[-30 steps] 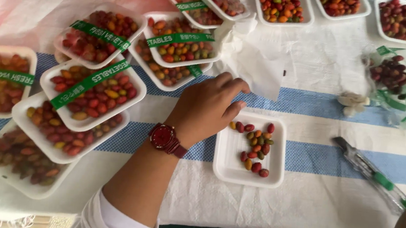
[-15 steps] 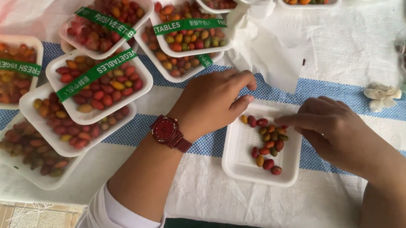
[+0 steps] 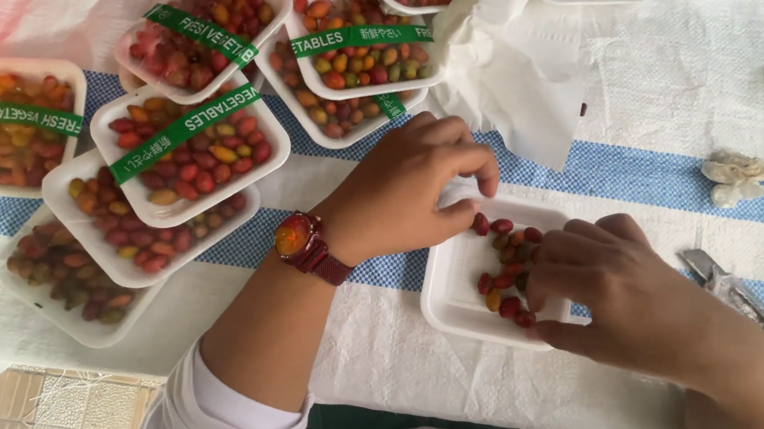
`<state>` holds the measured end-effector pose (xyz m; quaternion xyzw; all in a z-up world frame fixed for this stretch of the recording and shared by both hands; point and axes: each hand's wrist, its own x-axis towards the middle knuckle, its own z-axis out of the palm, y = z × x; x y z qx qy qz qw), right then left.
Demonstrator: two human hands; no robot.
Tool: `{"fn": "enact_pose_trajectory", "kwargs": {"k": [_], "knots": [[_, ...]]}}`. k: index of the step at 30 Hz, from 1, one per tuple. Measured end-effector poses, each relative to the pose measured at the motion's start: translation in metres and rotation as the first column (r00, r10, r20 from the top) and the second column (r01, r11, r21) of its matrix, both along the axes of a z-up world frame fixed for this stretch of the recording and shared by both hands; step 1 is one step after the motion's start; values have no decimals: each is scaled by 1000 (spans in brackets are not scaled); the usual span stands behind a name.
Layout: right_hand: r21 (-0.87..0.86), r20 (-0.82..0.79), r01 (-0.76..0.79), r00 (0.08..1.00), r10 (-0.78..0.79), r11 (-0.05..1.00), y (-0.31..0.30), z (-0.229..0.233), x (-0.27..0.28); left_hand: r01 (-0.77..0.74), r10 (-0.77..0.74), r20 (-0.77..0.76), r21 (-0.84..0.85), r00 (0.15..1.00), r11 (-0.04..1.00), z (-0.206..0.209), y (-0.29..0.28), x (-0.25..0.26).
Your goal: Sorting and arranging small produce items into styrofoam trays for packaging
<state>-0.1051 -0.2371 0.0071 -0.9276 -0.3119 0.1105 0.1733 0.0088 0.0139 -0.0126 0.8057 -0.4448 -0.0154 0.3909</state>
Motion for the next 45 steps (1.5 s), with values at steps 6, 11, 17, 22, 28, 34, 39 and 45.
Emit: {"fn": "enact_pose_trajectory", "kwargs": {"k": [6, 11, 17, 22, 28, 34, 39, 45], "knots": [[-34, 129, 136, 983, -131, 990, -22, 4, 3, -4, -5, 73, 120, 997, 993, -8, 1, 2], [0, 106, 158, 982, -157, 987, -26, 7, 6, 28, -39, 103, 107, 994, 994, -7, 0, 1], [19, 92, 199, 976, -199, 980, -12, 2, 9, 16, -29, 102, 129, 994, 991, -11, -4, -1], [-33, 144, 239, 962, -232, 970, -11, -2, 11, 18, -33, 99, 145, 995, 989, -8, -7, -6], [52, 69, 166, 983, -169, 985, -11, 7, 10, 7, -21, 100, 138, 995, 990, -6, -9, -8], [41, 10, 49, 999, -49, 998, -3, 8, 4, -5, -7, 80, 150, 997, 989, -3, -8, -9], [-6, 82, 2, 997, -2, 1000, -2, 2, 1, -8, -8, 102, 153, 995, 988, -4, -8, -8], [8, 153, 132, 979, -132, 991, -12, 9, 1, -23, 7, 128, 125, 992, 992, -3, -8, -7]]}}
